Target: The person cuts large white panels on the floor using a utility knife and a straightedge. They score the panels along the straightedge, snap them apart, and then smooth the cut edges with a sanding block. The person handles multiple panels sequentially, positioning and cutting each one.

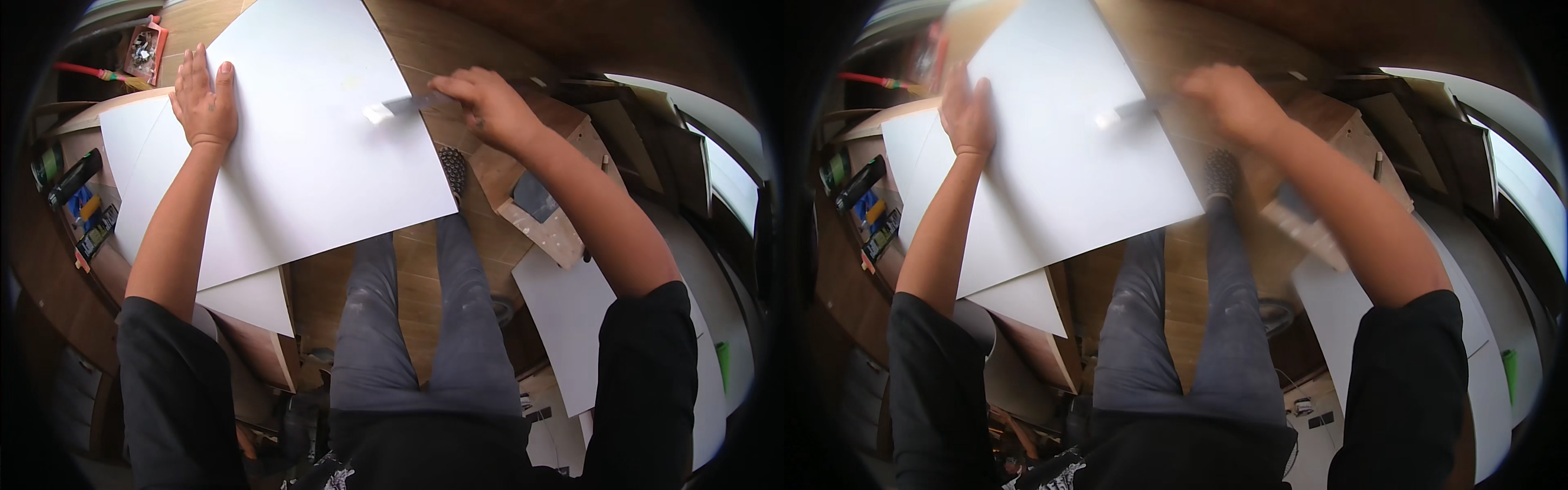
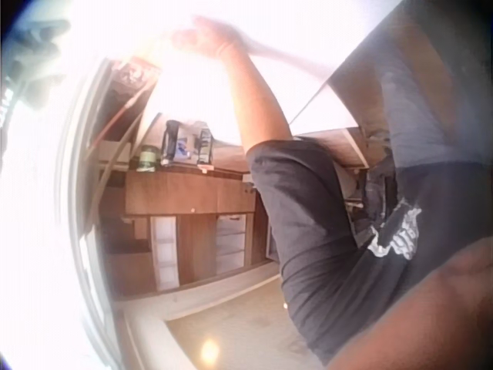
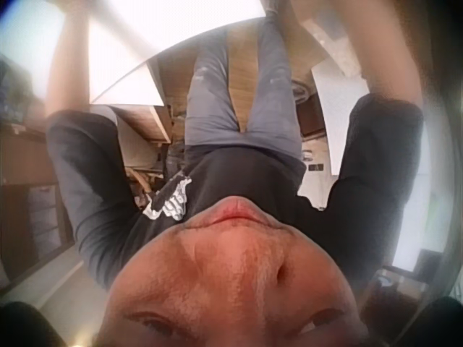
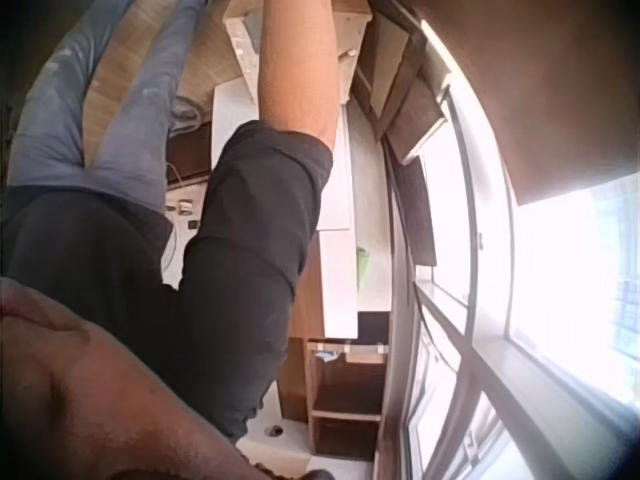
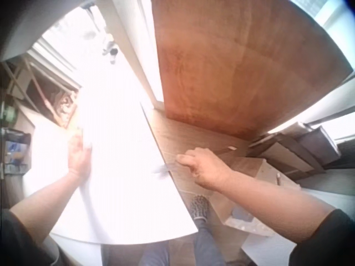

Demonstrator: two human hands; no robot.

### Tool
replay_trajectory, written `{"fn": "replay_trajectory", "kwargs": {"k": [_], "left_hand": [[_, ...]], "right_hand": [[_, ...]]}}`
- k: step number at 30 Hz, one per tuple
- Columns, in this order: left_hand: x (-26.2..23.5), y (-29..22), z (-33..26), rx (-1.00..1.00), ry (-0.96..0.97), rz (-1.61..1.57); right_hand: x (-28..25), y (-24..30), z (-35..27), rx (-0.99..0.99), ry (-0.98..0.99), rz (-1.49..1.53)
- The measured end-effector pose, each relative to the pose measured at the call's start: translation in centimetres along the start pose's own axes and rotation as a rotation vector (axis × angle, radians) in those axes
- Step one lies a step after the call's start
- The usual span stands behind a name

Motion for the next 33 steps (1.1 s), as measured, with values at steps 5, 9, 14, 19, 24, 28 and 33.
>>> {"fn": "replay_trajectory", "kwargs": {"k": [5, 9, 14, 19, 24, 28, 33], "left_hand": [[0.1, 0.0, 0.0, 0.000, -0.002, -0.008], [0.0, 0.1, 0.0, 0.002, -0.002, 0.010], [0.2, -0.1, 0.2, -0.013, 0.020, -0.032], [0.2, 0.0, 0.1, -0.002, 0.010, -0.015], [0.5, 0.4, 0.1, -0.027, 0.051, -0.029], [1.8, 1.8, -0.1, -0.074, 0.139, -0.066], [2.0, 1.6, 0.0, -0.065, 0.136, -0.060]], "right_hand": [[2.5, 4.6, -14.9, -0.011, 0.442, -0.059], [-0.4, 4.2, -13.4, 0.117, 0.249, 0.025], [-2.2, 2.6, -2.2, 0.080, -0.069, 0.001], [-0.4, 3.0, -2.3, 0.010, 0.037, -0.093], [2.2, 5.2, -14.2, 0.052, 0.334, -0.102], [0.5, 6.2, -14.7, 0.131, 0.333, -0.100], [-1.3, 3.3, -5.5, 0.140, 0.043, -0.053]]}}
Point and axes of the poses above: each hand's wrist, its own z-axis towards the middle knuckle, its own x-axis out of the palm, y = z × x, the point moved 8 cm from there along z, towards the middle knuckle, and after that the axes turned 3 degrees about z, right-handed, at the moved point
